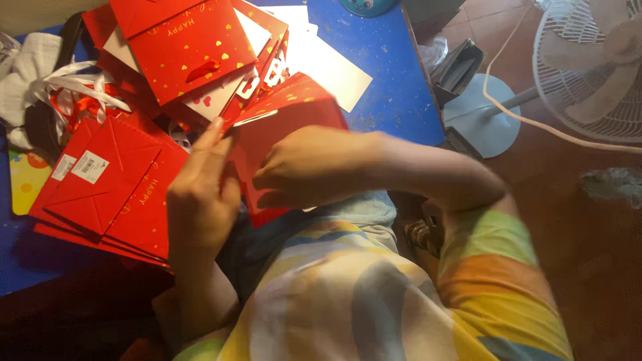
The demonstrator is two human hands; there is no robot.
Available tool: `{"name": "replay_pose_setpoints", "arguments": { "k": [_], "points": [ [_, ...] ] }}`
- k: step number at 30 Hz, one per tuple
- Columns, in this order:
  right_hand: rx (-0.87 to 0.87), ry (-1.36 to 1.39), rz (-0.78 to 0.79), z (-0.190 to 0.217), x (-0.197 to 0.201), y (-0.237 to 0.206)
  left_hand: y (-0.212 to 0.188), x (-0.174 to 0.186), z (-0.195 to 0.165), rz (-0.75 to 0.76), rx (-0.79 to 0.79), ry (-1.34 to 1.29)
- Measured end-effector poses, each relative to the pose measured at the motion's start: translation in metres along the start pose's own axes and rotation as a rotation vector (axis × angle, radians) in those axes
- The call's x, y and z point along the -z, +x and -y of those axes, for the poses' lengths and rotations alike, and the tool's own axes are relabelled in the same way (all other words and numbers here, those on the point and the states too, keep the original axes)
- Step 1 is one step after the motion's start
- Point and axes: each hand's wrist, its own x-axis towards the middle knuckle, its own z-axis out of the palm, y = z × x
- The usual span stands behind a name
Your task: The person assembles red gift boxes by folding flaps, inserting white paper inserts, and closing the lids. They then attach red ribbons to the handles of the finished boxes and stack them on a blue table.
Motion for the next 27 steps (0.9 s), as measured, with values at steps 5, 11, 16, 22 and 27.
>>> {"name": "replay_pose_setpoints", "arguments": {
  "k": [5,11,16,22,27],
  "points": [
    [0.185,0.629,-1.018,-0.074,-0.015,-0.07,-0.008,-0.008,0.012,-0.164,0.08,-0.105],
    [-0.025,1.079,-1.437,-0.13,-0.133,-0.002,-0.01,-0.018,0.015,-0.215,0.102,-0.155],
    [-0.087,1.006,-1.566,-0.111,-0.201,0.034,-0.011,-0.023,0.016,-0.225,0.195,-0.278],
    [0.105,1.386,-1.706,-0.106,-0.22,0.058,-0.023,-0.04,0.032,-0.184,0.264,-0.618],
    [0.212,1.685,-1.742,-0.134,-0.227,0.06,-0.041,-0.078,0.074,-0.241,0.173,-1.317]
  ]
}}
